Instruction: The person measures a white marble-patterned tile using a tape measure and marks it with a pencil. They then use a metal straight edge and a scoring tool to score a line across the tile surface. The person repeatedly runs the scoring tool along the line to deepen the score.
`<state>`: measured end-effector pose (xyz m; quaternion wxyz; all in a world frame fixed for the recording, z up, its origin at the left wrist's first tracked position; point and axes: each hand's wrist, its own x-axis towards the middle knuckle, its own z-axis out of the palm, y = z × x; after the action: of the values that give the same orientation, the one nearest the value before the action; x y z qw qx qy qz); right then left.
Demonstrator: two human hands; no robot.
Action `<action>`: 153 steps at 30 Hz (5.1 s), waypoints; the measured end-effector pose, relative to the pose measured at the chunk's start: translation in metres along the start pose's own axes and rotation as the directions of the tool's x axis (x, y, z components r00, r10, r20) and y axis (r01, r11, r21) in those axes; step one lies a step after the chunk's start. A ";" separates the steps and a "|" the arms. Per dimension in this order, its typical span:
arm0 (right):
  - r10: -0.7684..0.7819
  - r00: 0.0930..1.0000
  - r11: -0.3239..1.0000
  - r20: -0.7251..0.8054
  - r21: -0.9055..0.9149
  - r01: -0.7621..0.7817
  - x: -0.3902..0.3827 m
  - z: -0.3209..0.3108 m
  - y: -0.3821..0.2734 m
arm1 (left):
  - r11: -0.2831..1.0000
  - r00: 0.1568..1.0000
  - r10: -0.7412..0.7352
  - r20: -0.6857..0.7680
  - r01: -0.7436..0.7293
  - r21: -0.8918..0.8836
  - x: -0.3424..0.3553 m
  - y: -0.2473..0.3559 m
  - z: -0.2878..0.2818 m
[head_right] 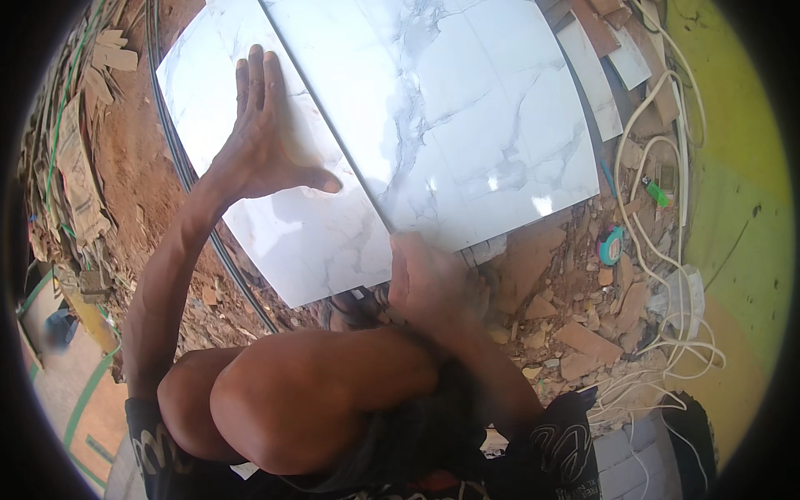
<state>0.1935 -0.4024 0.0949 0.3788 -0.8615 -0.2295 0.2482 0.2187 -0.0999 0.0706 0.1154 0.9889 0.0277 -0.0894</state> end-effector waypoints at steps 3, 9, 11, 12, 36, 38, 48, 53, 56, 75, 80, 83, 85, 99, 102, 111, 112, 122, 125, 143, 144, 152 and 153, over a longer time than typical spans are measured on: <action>-0.109 0.991 0.994 -0.073 -0.001 0.109 -0.005 -0.001 0.007 | 0.998 1.000 -0.025 0.019 0.026 -0.050 0.004 0.007 -0.003; 0.001 1.000 1.000 -0.006 -0.004 -0.001 0.009 0.001 -0.007 | 0.999 1.000 -0.011 -0.011 0.011 -0.047 0.001 0.003 -0.003; -0.036 0.999 0.999 -0.035 -0.028 0.035 0.001 0.000 -0.001 | 0.994 0.999 -0.033 0.007 0.034 -0.101 0.004 0.009 -0.006; -0.061 0.997 0.997 -0.052 -0.044 0.059 -0.001 0.000 0.001 | 0.991 0.999 -0.045 0.018 0.047 -0.125 0.004 0.010 -0.008; -0.238 0.959 0.970 -0.156 0.018 0.244 0.122 0.024 -0.037 | 0.986 0.996 -0.061 0.070 0.071 -0.153 0.003 0.009 -0.016; -0.245 0.954 0.969 -0.171 -0.010 0.247 0.142 0.030 -0.040 | 0.988 0.998 -0.050 0.042 0.055 -0.144 0.003 0.008 -0.015; -0.157 0.986 0.988 -0.063 -0.016 0.156 0.213 0.031 -0.070 | 0.992 0.997 0.018 0.078 -0.007 -0.128 0.006 0.009 -0.018; -0.226 0.961 0.973 -0.160 0.000 0.229 0.197 0.036 -0.058 | 0.984 1.000 -0.002 0.021 0.006 -0.180 0.003 0.010 -0.019; -0.193 0.974 0.980 -0.123 0.016 0.196 0.179 0.032 -0.054 | 0.977 0.998 -0.055 0.043 0.062 -0.206 0.002 0.009 -0.019; -0.164 0.974 0.984 -0.153 -0.092 0.151 0.342 0.054 -0.119 | 0.968 0.996 -0.064 0.068 0.078 -0.240 0.002 0.013 -0.030; -0.260 0.942 0.962 -0.211 -0.138 0.235 0.381 0.063 -0.126 | 0.972 0.997 -0.060 0.046 0.069 -0.224 0.000 0.012 -0.029; -0.258 0.940 0.965 -0.223 -0.108 0.240 0.392 0.060 -0.135 | 0.969 0.998 -0.056 0.037 0.063 -0.240 -0.001 0.011 -0.027; -0.224 0.943 0.974 -0.245 -0.070 0.213 0.396 0.059 -0.133 | 0.966 0.998 -0.036 0.043 0.046 -0.256 0.001 0.012 -0.026; -0.202 0.968 0.977 -0.149 -0.104 0.188 0.389 0.048 -0.135 | 0.974 0.999 -0.045 0.030 0.051 -0.219 -0.001 0.012 -0.027; -0.183 0.976 0.976 -0.116 -0.137 0.166 0.360 0.044 -0.124 | 0.983 0.998 -0.048 0.044 0.055 -0.177 0.001 0.012 -0.027; -0.136 0.990 0.989 -0.043 -0.057 0.133 0.199 0.024 -0.066 | 0.986 0.999 -0.043 0.030 0.048 -0.160 0.002 0.010 -0.019; -0.133 0.990 0.991 -0.045 -0.007 0.133 0.176 0.022 -0.057 | 0.984 0.998 -0.051 0.024 0.055 -0.168 0.002 0.010 -0.019; -0.191 0.968 0.981 -0.161 0.001 0.194 0.159 0.034 -0.047 | 0.977 0.998 -0.056 0.031 0.062 -0.206 0.001 0.010 -0.019; -0.134 0.981 0.990 -0.137 -0.052 0.128 0.217 0.039 -0.069 | 0.983 0.999 -0.015 0.037 0.021 -0.184 0.004 0.013 -0.022; -0.201 0.948 0.947 -0.245 0.199 0.252 0.374 -0.004 -0.145 | 0.994 1.000 -0.020 -0.011 0.018 -0.107 0.002 0.003 -0.013; -0.183 0.973 0.961 -0.140 0.185 0.207 0.352 -0.015 -0.147 | 0.997 0.999 -0.039 0.024 0.041 -0.072 -0.001 -0.002 -0.005; -0.296 0.951 0.929 0.085 -0.207 0.308 0.231 -0.155 -0.154 | 0.985 0.934 -0.061 0.353 -0.002 0.174 0.043 0.006 0.013; -0.325 0.944 0.916 0.057 -0.228 0.330 0.214 -0.166 -0.169 | 0.984 0.899 -0.056 0.434 -0.025 0.179 0.046 0.006 0.004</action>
<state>0.4236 -0.2641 0.2687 0.3084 -0.8473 -0.4015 0.1604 0.2638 -0.1049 0.0598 0.0280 0.9496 0.0007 -0.3122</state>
